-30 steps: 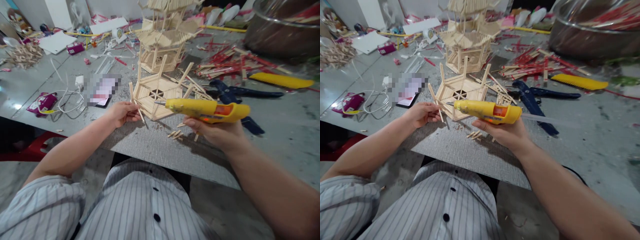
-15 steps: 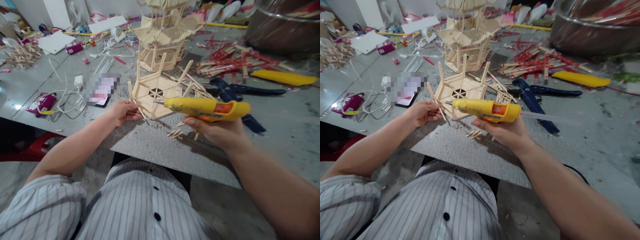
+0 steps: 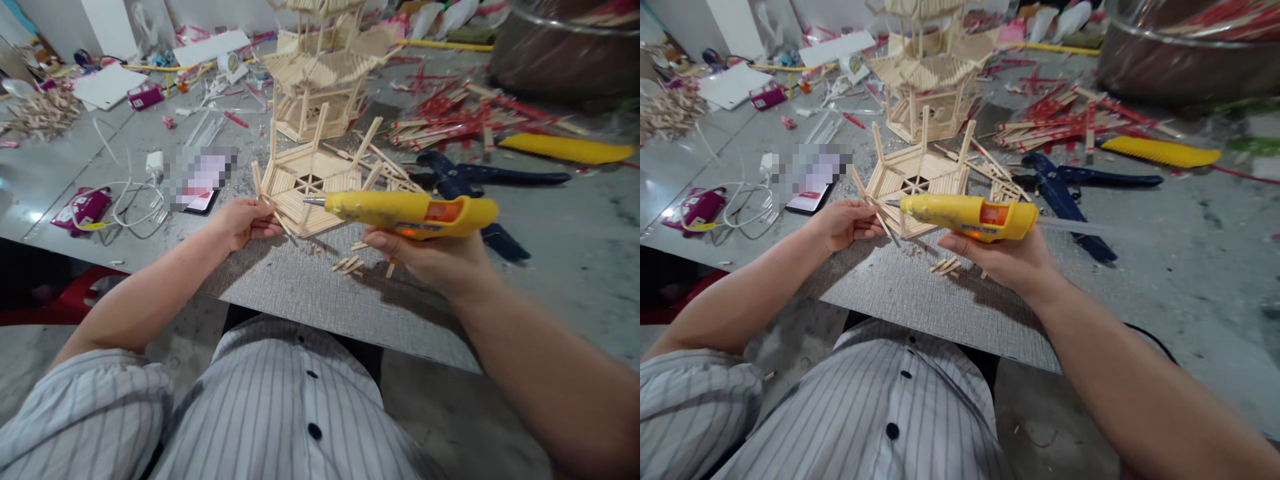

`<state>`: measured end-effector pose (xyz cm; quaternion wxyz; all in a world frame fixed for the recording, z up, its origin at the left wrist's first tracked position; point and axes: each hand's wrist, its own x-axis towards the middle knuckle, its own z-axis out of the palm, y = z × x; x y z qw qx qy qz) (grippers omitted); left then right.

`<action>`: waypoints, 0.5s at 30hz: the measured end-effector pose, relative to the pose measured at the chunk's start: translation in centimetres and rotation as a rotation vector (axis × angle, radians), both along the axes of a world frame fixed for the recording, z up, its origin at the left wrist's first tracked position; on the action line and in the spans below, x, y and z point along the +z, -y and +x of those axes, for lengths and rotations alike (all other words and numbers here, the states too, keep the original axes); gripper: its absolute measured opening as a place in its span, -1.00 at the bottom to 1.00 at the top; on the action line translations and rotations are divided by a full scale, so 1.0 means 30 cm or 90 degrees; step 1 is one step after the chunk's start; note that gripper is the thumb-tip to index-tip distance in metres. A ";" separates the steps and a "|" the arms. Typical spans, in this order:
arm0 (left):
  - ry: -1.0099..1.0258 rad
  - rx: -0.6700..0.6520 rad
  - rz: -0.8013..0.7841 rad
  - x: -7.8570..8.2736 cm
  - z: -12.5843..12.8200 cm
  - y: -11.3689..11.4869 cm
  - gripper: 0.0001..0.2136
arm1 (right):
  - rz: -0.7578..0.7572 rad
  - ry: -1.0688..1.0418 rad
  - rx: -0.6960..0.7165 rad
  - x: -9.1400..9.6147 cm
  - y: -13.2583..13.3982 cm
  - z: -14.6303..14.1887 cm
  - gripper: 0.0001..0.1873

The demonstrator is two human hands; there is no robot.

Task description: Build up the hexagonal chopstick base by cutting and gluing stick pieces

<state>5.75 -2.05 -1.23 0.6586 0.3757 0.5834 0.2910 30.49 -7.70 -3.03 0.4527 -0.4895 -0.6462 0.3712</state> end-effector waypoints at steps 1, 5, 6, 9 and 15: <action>-0.002 0.001 0.001 0.002 0.000 0.000 -0.76 | -0.003 0.002 -0.007 0.002 0.000 -0.001 -0.78; -0.008 0.007 0.004 0.004 0.004 -0.002 -0.77 | -0.021 0.002 -0.001 0.011 0.001 -0.003 -0.82; -0.010 0.008 0.004 0.005 0.006 -0.002 -0.77 | -0.028 -0.003 0.002 0.012 0.002 -0.004 -0.83; -0.017 0.013 0.003 0.007 0.011 -0.002 -0.76 | -0.045 -0.021 0.010 0.015 0.003 -0.004 -0.85; -0.022 0.020 0.002 0.016 0.018 0.000 -0.75 | -0.055 -0.023 0.022 0.022 -0.002 -0.008 -0.83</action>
